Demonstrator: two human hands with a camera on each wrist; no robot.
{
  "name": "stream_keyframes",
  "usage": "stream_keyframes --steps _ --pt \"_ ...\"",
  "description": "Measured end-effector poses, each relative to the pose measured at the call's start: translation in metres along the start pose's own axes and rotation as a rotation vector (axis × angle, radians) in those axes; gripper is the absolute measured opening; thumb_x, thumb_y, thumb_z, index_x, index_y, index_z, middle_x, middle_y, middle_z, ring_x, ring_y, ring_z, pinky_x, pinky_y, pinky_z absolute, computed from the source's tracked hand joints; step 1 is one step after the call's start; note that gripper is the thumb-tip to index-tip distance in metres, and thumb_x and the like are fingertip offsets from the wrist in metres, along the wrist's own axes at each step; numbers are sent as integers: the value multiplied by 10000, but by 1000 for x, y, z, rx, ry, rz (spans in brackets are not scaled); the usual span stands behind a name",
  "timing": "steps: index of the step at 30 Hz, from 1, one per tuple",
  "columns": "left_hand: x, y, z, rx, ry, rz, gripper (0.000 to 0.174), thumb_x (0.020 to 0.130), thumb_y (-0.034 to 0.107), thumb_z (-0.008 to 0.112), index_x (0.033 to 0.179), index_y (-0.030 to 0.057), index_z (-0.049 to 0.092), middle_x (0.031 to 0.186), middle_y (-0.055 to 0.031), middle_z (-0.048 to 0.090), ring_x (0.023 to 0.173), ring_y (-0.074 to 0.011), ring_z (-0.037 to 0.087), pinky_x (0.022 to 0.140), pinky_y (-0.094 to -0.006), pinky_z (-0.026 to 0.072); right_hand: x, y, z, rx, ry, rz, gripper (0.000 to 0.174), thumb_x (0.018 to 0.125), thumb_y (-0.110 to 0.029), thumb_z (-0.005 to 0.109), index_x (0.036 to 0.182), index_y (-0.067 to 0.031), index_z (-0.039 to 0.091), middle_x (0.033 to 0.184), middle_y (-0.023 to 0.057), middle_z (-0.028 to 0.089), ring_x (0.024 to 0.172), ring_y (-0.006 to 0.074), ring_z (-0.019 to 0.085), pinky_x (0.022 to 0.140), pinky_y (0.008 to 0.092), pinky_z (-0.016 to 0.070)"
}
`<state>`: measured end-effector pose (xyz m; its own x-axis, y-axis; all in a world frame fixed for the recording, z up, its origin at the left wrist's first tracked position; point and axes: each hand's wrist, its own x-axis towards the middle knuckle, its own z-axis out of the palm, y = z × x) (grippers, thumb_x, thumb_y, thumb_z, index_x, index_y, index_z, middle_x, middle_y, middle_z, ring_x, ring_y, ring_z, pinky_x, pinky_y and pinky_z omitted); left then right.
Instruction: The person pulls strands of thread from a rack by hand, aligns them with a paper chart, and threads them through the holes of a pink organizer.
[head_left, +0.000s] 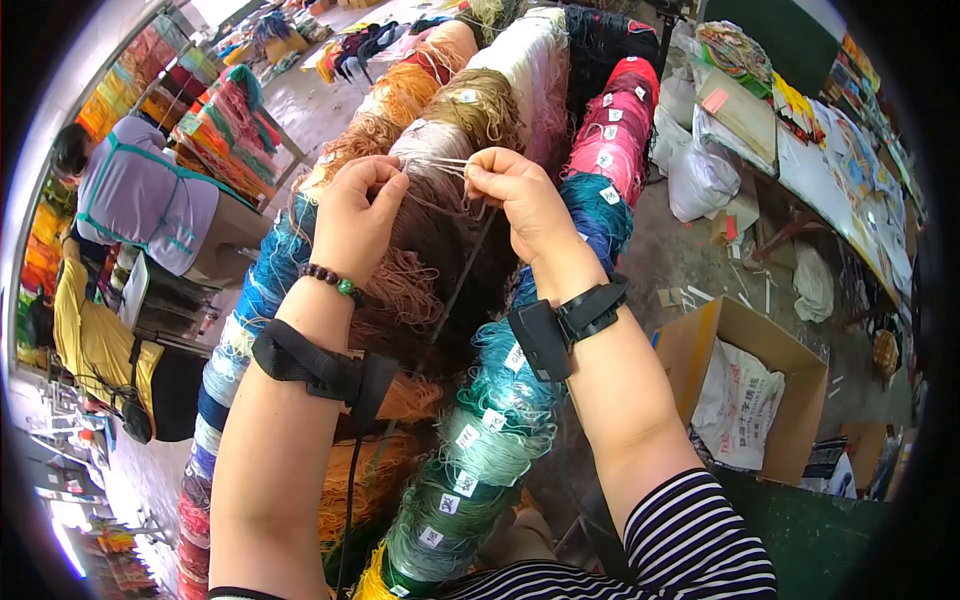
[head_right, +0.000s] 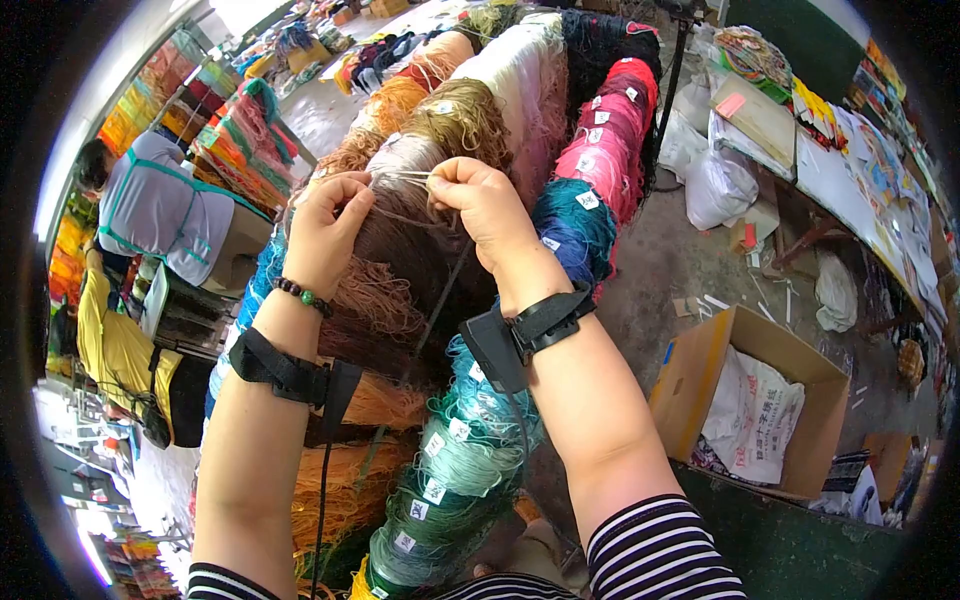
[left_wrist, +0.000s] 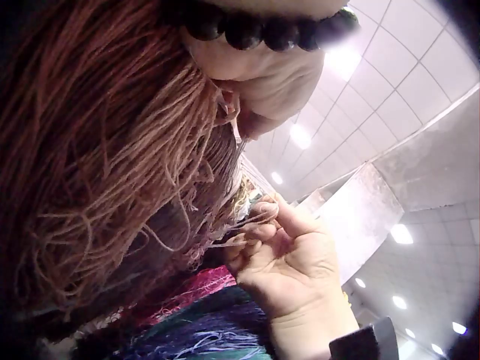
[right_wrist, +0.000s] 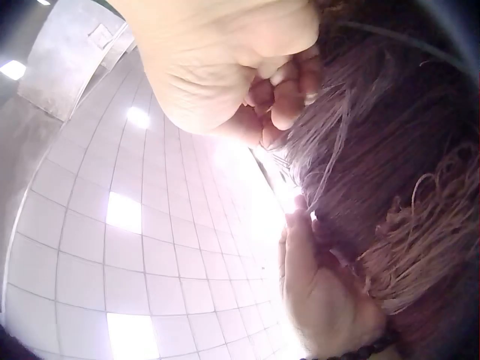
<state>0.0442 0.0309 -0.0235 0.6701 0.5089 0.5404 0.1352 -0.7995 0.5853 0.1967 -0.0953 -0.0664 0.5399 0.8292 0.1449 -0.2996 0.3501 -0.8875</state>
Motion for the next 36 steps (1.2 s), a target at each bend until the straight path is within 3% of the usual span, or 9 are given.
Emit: stream_keyframes --steps 8,12,15,18,22,29,31,33,36 --pt "-5 28 2 300 -14 15 129 895 146 578 903 19 602 798 -89 657 691 -200 626 629 -312 490 7 3 -7 153 28 -93 99 905 -125 555 859 -65 620 824 0 616 779 77 508 765 219 367" --pt "4 57 1 -416 -156 -620 126 963 156 501 947 53 572 872 -51 678 709 -107 632 553 -213 483 8 4 -8 226 68 -193 107 916 -134 539 869 -70 611 822 3 614 778 76 502 770 212 356" --pt "7 68 6 -815 -75 -862 112 980 182 494 941 90 544 977 -55 677 652 -89 595 475 -164 430 5 -1 0 24 31 -287 112 931 -126 531 885 -51 601 797 -3 608 714 84 511 701 236 403" --pt "6 54 5 -1011 -148 -912 117 973 175 489 921 102 564 856 -17 646 626 -82 598 484 -165 446 -21 -18 22 -483 31 -399 111 931 -107 543 887 -18 593 797 36 658 649 112 570 609 266 450" --pt "2 36 -1 -1183 -314 -1130 117 961 188 504 945 107 587 779 25 626 585 -69 564 451 -161 408 -48 -33 47 -901 88 -488 115 860 -148 601 845 -46 652 717 128 667 716 289 667 623 365 511" --pt "-6 50 -23 -1294 -202 -1144 120 969 199 521 974 106 596 760 65 597 589 -32 522 418 -154 326 -49 -38 37 -940 -26 -421 159 817 -208 598 753 -91 684 717 152 647 703 343 637 648 435 499" --pt "-9 42 -24 -1327 -220 -1114 116 969 201 522 960 110 594 742 74 573 579 -36 511 419 -154 332 -29 -42 28 -968 -232 -364 184 825 -230 602 903 -99 706 908 161 671 846 342 643 727 391 514" --pt "-14 48 -17 -1132 -153 -1052 122 970 199 514 942 104 585 700 74 534 582 -41 503 439 -158 338 -4 -30 32 -1000 -28 -673 273 879 -275 552 1068 -121 673 1115 139 645 1041 322 600 893 399 469" --pt "-22 63 -7 -817 -115 -983 158 978 197 499 908 79 577 656 60 495 594 -47 492 472 -172 348 28 -11 37 -1277 -154 -838 339 934 -319 470 1179 -143 625 1291 94 563 1238 278 480 1051 469 335"
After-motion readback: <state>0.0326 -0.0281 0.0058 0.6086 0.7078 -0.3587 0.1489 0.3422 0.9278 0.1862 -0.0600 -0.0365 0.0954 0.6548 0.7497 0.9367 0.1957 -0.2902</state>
